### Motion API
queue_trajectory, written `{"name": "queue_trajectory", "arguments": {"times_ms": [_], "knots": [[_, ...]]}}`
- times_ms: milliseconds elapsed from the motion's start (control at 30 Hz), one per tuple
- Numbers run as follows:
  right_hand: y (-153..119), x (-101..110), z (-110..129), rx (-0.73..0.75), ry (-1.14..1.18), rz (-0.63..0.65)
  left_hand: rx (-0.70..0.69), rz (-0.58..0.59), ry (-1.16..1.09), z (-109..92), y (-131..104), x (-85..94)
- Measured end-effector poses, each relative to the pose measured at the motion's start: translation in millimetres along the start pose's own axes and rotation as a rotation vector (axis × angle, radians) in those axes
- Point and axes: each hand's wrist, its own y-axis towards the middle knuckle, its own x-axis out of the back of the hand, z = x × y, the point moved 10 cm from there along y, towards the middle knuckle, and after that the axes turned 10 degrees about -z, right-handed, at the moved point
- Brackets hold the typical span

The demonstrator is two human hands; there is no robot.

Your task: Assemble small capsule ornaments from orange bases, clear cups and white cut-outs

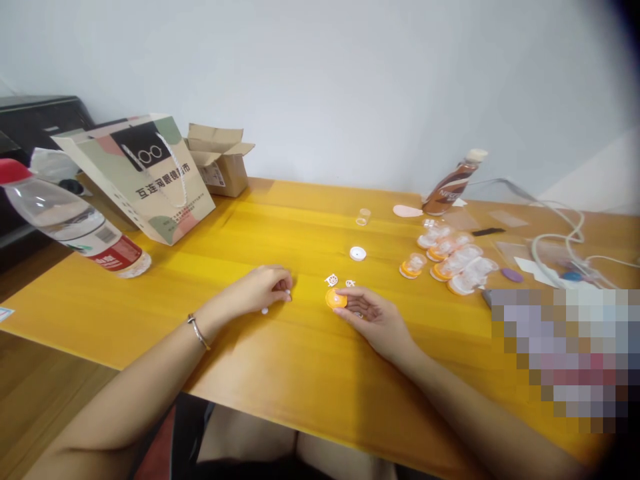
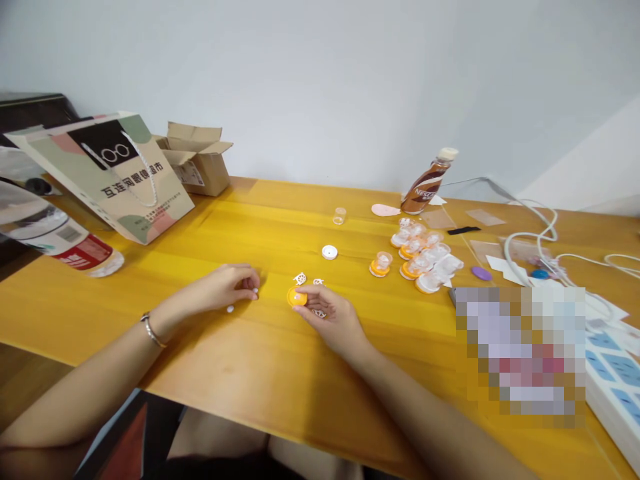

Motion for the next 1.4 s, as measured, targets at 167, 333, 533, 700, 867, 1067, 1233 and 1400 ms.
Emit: {"name": "queue_trajectory", "arguments": {"times_ms": [167,333,533,700,867,1067,1233,1400], "knots": [[0,0,-5,-0.038,0.033,0.0,-0.044,0.0,0.074,-3,1,0.0],[1,-1,-9,-0.104,0.088,0.003,-0.074,0.037,0.213,-8,-2,-0.2],[-1,-2,-13,-0.196,0.123,0.007,-0.134,-0.057,0.422,-12,-3,-2.8],[-1,-4,-15,-0.217,0.169,0.021,-0.35,-0.319,0.174,-59,-12,7.2],[-3,-12,-13,-0.201,0.235,0.071,-0.593,-0.391,0.078,-103,-30,7.8],[-5,-18,-13,-0.186,0.272,0.105,-0.624,-0.442,0.198,-107,-31,5.5],[-5,-17,-12,-0.203,0.282,0.086,-0.613,-0.453,0.191,-103,-30,2.4],[-5,-16,-11,-0.217,0.326,0.076,-0.565,-0.376,0.056,-99,-28,1.1]]}}
